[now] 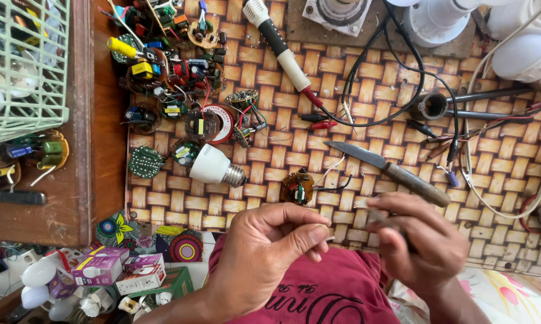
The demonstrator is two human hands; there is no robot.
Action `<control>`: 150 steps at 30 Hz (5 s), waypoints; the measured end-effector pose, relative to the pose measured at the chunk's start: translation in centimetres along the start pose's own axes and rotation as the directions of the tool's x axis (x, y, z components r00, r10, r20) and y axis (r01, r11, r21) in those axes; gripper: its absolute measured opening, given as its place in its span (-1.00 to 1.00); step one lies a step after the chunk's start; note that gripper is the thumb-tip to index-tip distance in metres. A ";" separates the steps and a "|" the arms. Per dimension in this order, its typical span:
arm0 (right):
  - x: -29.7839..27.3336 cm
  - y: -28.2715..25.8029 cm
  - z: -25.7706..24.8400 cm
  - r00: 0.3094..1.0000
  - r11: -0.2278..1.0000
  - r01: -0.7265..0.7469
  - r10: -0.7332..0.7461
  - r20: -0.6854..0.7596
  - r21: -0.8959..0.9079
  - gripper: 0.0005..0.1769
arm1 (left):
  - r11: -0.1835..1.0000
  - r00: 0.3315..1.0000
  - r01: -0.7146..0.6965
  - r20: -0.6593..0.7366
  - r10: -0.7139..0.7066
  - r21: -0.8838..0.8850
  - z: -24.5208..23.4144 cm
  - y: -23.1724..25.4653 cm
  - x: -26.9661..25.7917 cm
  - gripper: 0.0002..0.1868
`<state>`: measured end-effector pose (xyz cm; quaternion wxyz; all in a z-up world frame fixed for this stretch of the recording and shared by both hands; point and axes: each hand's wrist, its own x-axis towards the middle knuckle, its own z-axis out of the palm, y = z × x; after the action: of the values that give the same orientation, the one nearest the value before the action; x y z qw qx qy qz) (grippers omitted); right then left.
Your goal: The person uses a soldering iron to heat a small green component, then uses pliers to strip and cut wires. They attach the wires to a small circuit board and continue to manipulate the connections with pliers and their fingers.
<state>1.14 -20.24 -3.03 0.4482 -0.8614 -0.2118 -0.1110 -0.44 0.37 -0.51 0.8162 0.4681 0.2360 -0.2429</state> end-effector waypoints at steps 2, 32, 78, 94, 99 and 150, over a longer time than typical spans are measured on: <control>-0.5 0.2 0.2 0.999 1.000 0.013 -0.012 0.047 -0.024 -0.63 | 1.000 1.000 -0.020 -0.002 0.021 0.023 0.1 0.0 -0.1 -0.88; -0.7 -0.7 -0.1 0.997 0.994 -0.071 0.071 0.001 -0.085 -0.65 | 0.838 0.936 -0.327 0.026 0.352 0.437 0.2 0.4 -0.3 -0.95; -0.8 0.1 0.6 0.997 0.809 0.069 -0.029 0.078 -0.584 -0.76 | 0.989 0.988 -0.116 -0.096 0.125 0.091 0.2 -0.7 0.9 -0.82; 1.0 2.0 -1.5 0.983 0.679 0.167 -0.054 0.178 -0.715 -0.83 | 0.919 0.924 -0.364 -0.065 0.377 0.154 0.4 -1.4 0.6 -0.89; -0.4 -0.2 -1.6 0.991 0.945 -0.021 0.062 0.116 -0.325 -0.63 | 0.875 0.894 -0.411 -0.076 0.442 0.257 0.6 -1.6 0.6 -0.89; -3.5 -2.9 2.6 0.970 0.971 0.219 -0.228 -0.088 -0.100 -0.79 | 0.937 0.922 -0.343 -0.216 0.322 -0.063 1.1 -7.1 -1.5 -0.84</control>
<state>-3.26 -17.53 -3.80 0.4039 -0.8446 -0.2798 -0.2126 -5.81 -3.42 -3.69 0.8397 0.4823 0.2466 -0.0398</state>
